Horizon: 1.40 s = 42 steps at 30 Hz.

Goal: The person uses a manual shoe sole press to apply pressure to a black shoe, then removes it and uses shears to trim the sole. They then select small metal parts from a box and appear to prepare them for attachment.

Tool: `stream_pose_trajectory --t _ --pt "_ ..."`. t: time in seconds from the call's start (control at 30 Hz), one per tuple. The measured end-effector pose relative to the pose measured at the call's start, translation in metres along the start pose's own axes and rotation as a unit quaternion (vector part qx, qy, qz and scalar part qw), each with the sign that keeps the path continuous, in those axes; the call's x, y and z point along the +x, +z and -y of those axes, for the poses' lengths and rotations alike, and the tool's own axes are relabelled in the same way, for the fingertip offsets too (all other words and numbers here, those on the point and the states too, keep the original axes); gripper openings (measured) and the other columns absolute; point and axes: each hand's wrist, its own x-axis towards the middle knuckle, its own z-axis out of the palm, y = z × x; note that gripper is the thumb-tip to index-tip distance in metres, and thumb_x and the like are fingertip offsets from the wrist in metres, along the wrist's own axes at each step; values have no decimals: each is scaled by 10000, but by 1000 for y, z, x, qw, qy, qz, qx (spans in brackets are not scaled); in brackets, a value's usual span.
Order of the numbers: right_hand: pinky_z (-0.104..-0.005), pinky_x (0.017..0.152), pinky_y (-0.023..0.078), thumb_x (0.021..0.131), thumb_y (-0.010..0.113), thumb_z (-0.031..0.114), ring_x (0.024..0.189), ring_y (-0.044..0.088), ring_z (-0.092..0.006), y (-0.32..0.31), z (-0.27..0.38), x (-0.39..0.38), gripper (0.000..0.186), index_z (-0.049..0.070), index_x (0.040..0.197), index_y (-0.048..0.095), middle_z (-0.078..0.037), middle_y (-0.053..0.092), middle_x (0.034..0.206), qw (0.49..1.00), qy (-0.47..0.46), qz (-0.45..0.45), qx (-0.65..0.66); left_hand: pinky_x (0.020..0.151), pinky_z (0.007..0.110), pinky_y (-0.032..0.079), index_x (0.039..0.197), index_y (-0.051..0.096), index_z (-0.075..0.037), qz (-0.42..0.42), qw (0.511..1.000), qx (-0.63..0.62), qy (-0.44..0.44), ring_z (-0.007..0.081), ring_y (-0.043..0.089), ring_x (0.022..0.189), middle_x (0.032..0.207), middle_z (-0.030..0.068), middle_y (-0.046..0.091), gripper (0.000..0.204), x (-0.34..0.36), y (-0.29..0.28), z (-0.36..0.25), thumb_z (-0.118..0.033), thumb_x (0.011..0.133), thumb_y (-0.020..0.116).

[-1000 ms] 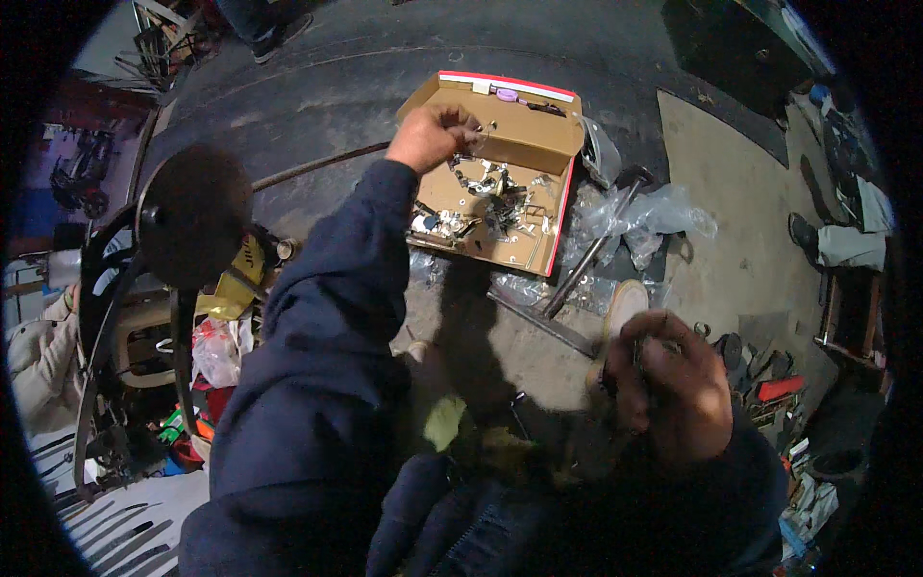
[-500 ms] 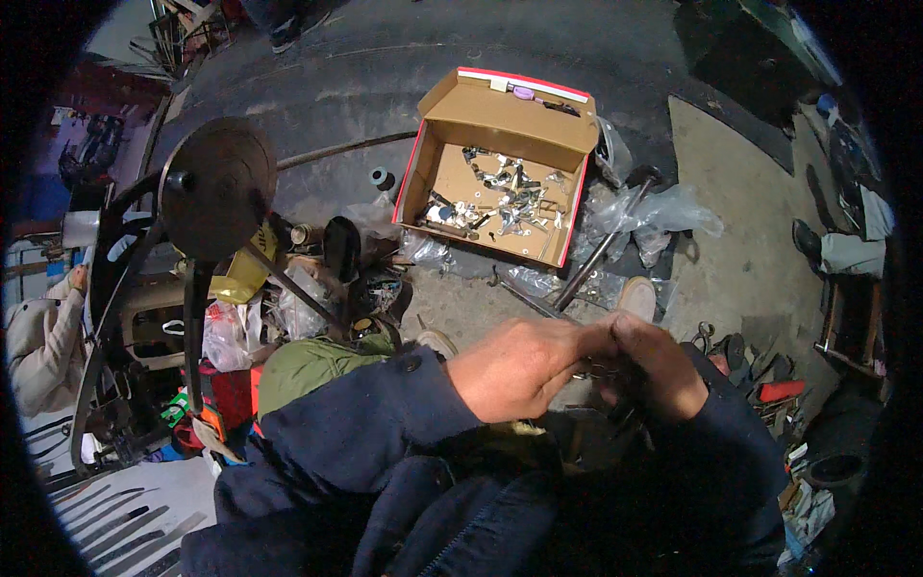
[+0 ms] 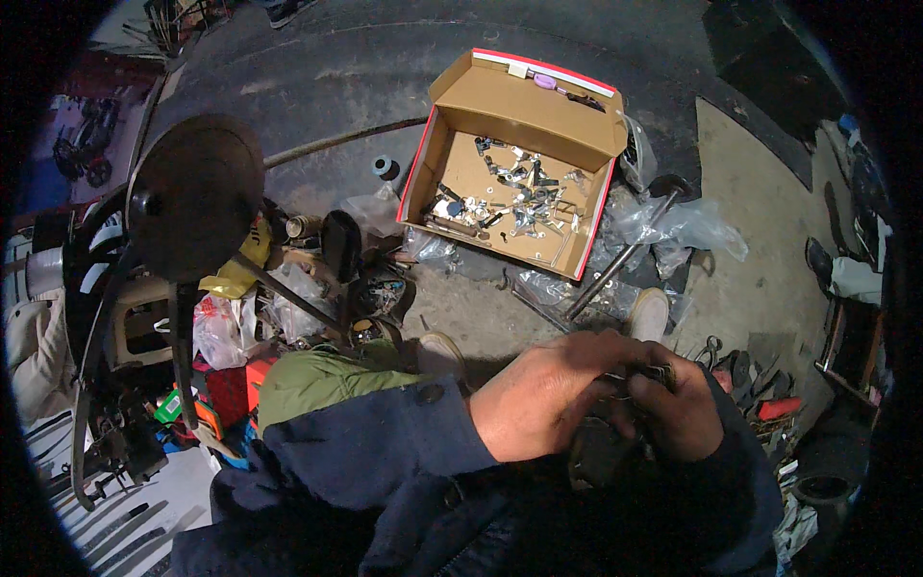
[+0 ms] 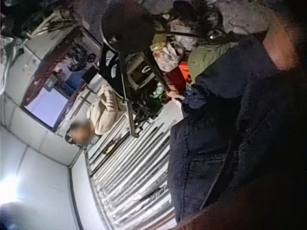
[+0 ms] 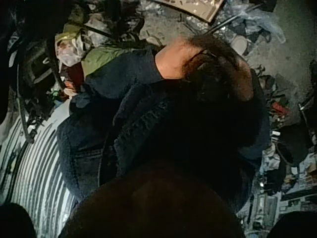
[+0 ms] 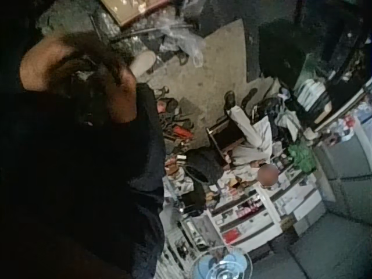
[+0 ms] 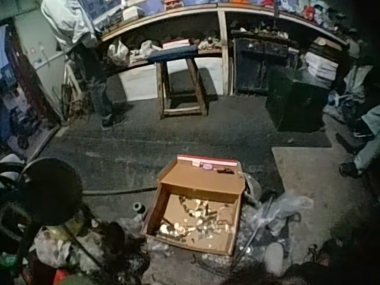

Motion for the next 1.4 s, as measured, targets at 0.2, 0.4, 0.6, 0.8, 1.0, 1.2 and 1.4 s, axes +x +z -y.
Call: stream_pose_trajectory --t 0.2,0.4,0.6,0.8,1.0,1.2,1.4 --pt "-299 710 541 978 641 167 791 657 -145 -5 2 -3 366 -36 1276 580 -97 703 969 999 -36 -29 22 919 428 531 1221 621 -6 -48 996 7 -79 423 650 1109 1201 237 647 282 3 2 -5 -97 955 626" --pt "-307 711 550 997 632 209 786 667 -150 -11 0 -9 322 -8 1234 610 -98 704 952 999 2 -41 -6 817 434 539 1156 607 -1 13 983 -28 -181 426 664 1012 1077 232 645 260 9 0 0 -30 900 643" --pt "-300 728 543 1056 562 314 838 668 -154 -14 -7 -10 341 5 1190 617 -94 694 996 997 23 -17 78 805 444 541 1129 644 -12 19 999 5 -29 408 673 989 1068 200 679 277 10 10 8 -8 851 649" --pt "-296 538 432 1021 449 608 629 576 -178 -10 -13 -9 632 2 1134 589 -104 648 917 999 11 -35 37 755 454 522 1140 674 -60 55 998 4 8 390 631 885 982 171 642 348 12 9 6 -16 795 670" --pt "-356 899 538 1063 479 491 1051 658 -215 -11 -8 -8 559 -2 1322 533 -115 673 1131 992 50 63 100 754 430 513 1143 647 -105 25 998 21 62 328 586 885 992 118 635 382 10 10 3 -79 769 719" --pt "-354 916 541 1024 570 337 1060 667 -229 -8 -6 -10 469 -14 1331 527 -117 669 1159 994 45 57 77 823 442 540 1175 647 -106 -5 995 90 52 360 612 993 1098 140 627 410 8 9 2 -129 779 750" --pt "-343 947 523 970 643 215 1080 647 -209 -7 -6 -6 437 -8 1330 537 -112 661 1184 995 27 61 74 901 452 550 1169 664 -65 -31 993 111 -6 411 635 1094 1186 197 629 384 4 8 -1 -102 793 736"
